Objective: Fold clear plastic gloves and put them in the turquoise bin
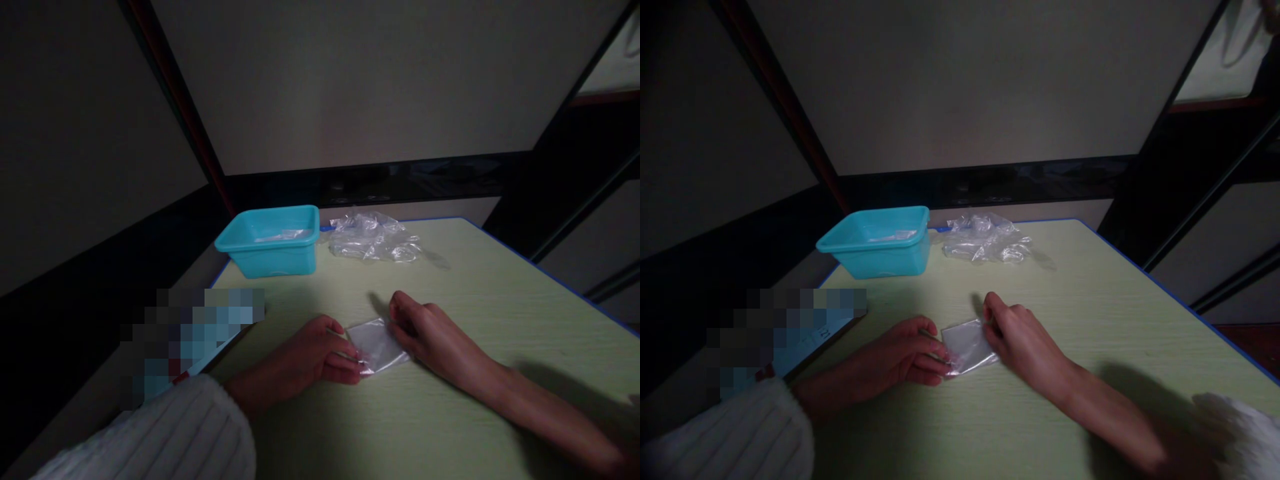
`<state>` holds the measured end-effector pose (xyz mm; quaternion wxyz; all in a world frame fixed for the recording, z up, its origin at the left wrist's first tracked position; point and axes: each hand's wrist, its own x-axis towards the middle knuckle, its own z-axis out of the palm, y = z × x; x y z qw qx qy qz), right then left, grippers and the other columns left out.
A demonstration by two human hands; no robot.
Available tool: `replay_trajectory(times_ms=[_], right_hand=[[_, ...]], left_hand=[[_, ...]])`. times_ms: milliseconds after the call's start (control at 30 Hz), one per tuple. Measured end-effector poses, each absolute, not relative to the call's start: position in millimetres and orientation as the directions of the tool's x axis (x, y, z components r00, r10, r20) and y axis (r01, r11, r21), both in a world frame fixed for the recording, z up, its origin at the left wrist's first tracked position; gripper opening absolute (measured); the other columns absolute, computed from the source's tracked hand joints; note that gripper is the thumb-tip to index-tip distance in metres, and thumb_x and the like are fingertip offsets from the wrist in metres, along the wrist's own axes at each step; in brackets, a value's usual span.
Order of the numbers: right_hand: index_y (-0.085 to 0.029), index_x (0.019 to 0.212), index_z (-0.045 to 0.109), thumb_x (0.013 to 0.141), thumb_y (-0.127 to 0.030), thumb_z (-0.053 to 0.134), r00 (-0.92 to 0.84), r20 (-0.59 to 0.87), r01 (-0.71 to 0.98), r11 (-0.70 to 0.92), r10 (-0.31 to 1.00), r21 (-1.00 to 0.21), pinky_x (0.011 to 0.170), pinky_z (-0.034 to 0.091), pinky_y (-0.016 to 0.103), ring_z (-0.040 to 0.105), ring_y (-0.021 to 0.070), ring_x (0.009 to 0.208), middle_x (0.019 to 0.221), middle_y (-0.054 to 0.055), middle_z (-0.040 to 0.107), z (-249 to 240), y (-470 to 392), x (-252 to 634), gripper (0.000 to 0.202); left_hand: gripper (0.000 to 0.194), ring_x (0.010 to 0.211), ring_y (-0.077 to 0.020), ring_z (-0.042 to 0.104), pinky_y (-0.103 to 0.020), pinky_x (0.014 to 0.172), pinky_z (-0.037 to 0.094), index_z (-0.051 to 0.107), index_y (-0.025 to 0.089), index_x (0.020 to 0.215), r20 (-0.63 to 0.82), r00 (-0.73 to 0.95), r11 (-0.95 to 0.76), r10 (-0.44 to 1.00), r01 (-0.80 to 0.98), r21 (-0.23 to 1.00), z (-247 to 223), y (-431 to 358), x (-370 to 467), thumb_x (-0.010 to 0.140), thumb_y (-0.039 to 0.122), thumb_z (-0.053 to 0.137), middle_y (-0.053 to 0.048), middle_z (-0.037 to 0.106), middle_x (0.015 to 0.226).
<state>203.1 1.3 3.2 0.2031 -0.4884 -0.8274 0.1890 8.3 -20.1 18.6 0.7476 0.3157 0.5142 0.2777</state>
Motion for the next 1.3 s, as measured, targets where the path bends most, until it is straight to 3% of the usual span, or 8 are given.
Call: replay_trajectory(times_ms=[200,367,500,867,1300], right_hand=[[-0.024,0.073,0.032,0.075,-0.020,0.041,-0.410,0.136,0.665,0.398,0.902,-0.632,0.041,0.029,0.023,0.042,0.0126,0.042,0.050,-0.004,0.046,1.8,3.9,204.9,0.010],[-0.023,0.076,0.033,0.072,-0.024,0.048,-0.452,-0.068,0.459,0.166,0.890,-0.873,0.038,0.030,0.020,0.043,0.0101,0.039,0.047,-0.009,0.044,1.6,10.3,211.3,0.015],[-0.021,0.075,0.037,0.065,-0.023,0.056,-0.478,-0.084,0.298,0.071,0.874,-0.952,0.044,0.034,0.020,0.044,0.0081,0.048,0.056,-0.008,0.046,2.7,12.9,214.1,0.021],[-0.020,0.069,0.039,0.062,-0.022,0.057,-0.429,-0.036,0.298,0.104,0.902,-0.949,0.045,0.033,0.019,0.044,0.0073,0.050,0.060,-0.007,0.045,4.4,11.1,211.1,0.019],[-0.022,0.068,0.038,0.063,-0.020,0.051,-0.401,-0.008,0.426,0.178,0.916,-0.887,0.041,0.034,0.021,0.046,0.0096,0.046,0.054,-0.006,0.046,3.6,9.4,212.7,0.015]], left_hand=[[0.035,0.066,-0.0162,0.067,-0.026,0.063,0.048,0.047,0.017,0.069,-0.565,0.364,0.634,0.740,-0.099,0.767,13.7,-19.1,5.2,0.049,0.021,0.075,-0.003,0.069,0.069],[0.026,0.067,-0.0153,0.065,-0.025,0.063,0.048,0.059,0.013,0.063,-0.542,0.391,0.611,0.744,-0.071,0.788,11.7,-18.5,3.6,0.048,0.026,0.075,-0.003,0.067,0.067],[0.023,0.067,-0.0153,0.064,-0.025,0.063,0.047,0.063,0.011,0.062,-0.539,0.398,0.607,0.742,-0.056,0.793,12.5,-18.0,3.6,0.049,0.027,0.074,-0.003,0.066,0.065],[0.018,0.065,-0.0153,0.065,-0.024,0.061,0.048,0.064,0.011,0.063,-0.554,0.375,0.619,0.743,-0.069,0.782,14.0,-18.2,4.2,0.051,0.022,0.072,-0.004,0.067,0.065],[0.014,0.065,-0.0139,0.064,-0.022,0.060,0.049,0.065,0.011,0.063,-0.541,0.353,0.606,0.763,-0.104,0.788,13.2,-18.0,3.6,0.053,0.018,0.072,-0.004,0.068,0.067]])
